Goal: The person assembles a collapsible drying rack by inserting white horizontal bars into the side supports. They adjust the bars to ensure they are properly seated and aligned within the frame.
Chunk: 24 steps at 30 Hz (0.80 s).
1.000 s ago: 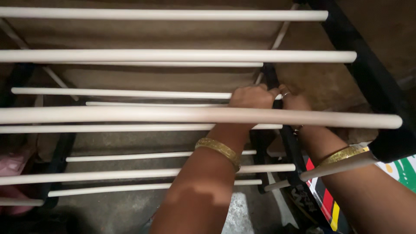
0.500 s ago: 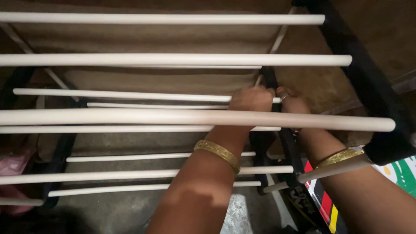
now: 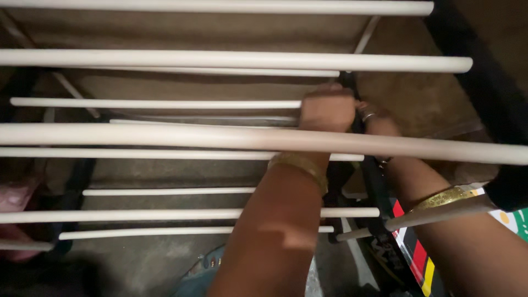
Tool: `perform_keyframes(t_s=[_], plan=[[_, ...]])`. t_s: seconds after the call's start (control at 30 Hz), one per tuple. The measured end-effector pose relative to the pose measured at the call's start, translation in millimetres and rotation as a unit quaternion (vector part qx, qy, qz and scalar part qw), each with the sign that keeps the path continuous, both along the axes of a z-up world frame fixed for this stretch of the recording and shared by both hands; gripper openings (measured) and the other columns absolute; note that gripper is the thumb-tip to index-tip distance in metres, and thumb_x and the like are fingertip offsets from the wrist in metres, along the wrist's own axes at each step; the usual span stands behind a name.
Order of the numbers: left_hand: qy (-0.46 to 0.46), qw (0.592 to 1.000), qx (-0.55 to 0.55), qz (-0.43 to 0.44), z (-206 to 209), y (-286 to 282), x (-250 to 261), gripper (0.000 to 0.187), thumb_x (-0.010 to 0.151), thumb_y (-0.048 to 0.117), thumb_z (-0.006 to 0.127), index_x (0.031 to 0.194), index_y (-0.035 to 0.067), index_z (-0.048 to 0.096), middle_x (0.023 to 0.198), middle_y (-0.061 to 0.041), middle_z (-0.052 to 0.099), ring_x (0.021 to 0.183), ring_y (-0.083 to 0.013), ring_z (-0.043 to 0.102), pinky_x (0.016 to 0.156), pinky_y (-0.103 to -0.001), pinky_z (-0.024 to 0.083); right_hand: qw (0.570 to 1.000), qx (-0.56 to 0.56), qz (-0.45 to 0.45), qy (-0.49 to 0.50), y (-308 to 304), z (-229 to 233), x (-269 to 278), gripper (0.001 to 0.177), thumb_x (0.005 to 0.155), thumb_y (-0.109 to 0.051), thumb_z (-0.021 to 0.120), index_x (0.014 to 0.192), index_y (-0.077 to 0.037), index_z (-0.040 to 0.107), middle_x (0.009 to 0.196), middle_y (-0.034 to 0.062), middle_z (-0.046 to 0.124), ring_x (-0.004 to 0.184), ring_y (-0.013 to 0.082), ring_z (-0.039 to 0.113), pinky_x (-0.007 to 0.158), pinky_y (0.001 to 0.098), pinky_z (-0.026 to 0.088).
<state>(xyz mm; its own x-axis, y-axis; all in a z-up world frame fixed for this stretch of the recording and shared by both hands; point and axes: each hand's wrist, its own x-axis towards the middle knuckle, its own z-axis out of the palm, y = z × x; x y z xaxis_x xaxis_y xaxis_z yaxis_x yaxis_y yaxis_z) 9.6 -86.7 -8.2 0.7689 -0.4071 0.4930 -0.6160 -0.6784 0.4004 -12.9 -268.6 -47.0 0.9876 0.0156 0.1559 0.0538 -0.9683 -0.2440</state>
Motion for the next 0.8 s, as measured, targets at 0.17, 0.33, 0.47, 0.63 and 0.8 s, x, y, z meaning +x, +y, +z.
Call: perform_keyframes(t_s=[0.17, 0.33, 0.47, 0.63, 0.8], plan=[[-0.027, 0.999, 0.017, -0.022, -8, -8, 29, 0.022, 0.093, 0.021, 0.056, 0.092, 0.013, 0.076, 0.090, -0.015, 0.073, 0.085, -0.0314, 0.074, 0.069, -0.046, 0.059, 0.936, 0.260, -0.237, 0.003, 19, 10, -16, 0.040, 0.105, -0.040, 0.057, 0.128, -0.009, 0.067, 0.106, 0.0225, 0.073, 0.095, 0.0356, 0.068, 0.086, 0.0473, 0.051], [-0.046, 0.998, -0.034, -0.015, -13, -10, 36, 0.021, 0.087, 0.022, 0.056, 0.088, 0.017, 0.077, 0.081, -0.015, 0.074, 0.079, -0.0327, 0.074, 0.067, -0.050, 0.057, 0.934, 0.254, -0.253, -0.015, 33, 24, -18, 0.040, 0.102, -0.039, 0.059, 0.124, -0.007, 0.069, 0.101, 0.0250, 0.073, 0.091, 0.0394, 0.069, 0.084, 0.0500, 0.050], [-0.103, 0.994, -0.005, 0.041, -21, -17, 40, 0.020, 0.086, 0.019, 0.056, 0.084, 0.019, 0.076, 0.081, -0.010, 0.074, 0.077, -0.0288, 0.074, 0.066, -0.050, 0.056, 0.930, 0.237, -0.282, 0.006, 30, 23, -18, 0.042, 0.103, -0.042, 0.060, 0.121, -0.006, 0.071, 0.098, 0.0266, 0.072, 0.089, 0.0423, 0.069, 0.082, 0.0512, 0.050], [-0.189, 0.978, -0.082, 0.033, -47, -15, 35, 0.017, 0.088, 0.015, 0.060, 0.081, 0.013, 0.075, 0.075, -0.011, 0.072, 0.073, -0.0315, 0.074, 0.064, -0.050, 0.056, 0.923, 0.236, -0.302, 0.044, 25, 15, -11, 0.051, 0.105, -0.048, 0.056, 0.115, -0.001, 0.072, 0.092, 0.0274, 0.073, 0.086, 0.0445, 0.070, 0.078, 0.0522, 0.051], [-0.068, 0.997, -0.038, 0.017, -48, -17, 31, 0.020, 0.090, 0.018, 0.060, 0.081, 0.009, 0.076, 0.081, -0.016, 0.074, 0.069, -0.0320, 0.073, 0.060, -0.047, 0.055, 0.945, 0.235, -0.226, -0.043, 26, 18, -16, 0.045, 0.101, -0.045, 0.054, 0.116, -0.006, 0.070, 0.085, 0.0263, 0.071, 0.078, 0.0420, 0.069, 0.072, 0.0521, 0.050]])
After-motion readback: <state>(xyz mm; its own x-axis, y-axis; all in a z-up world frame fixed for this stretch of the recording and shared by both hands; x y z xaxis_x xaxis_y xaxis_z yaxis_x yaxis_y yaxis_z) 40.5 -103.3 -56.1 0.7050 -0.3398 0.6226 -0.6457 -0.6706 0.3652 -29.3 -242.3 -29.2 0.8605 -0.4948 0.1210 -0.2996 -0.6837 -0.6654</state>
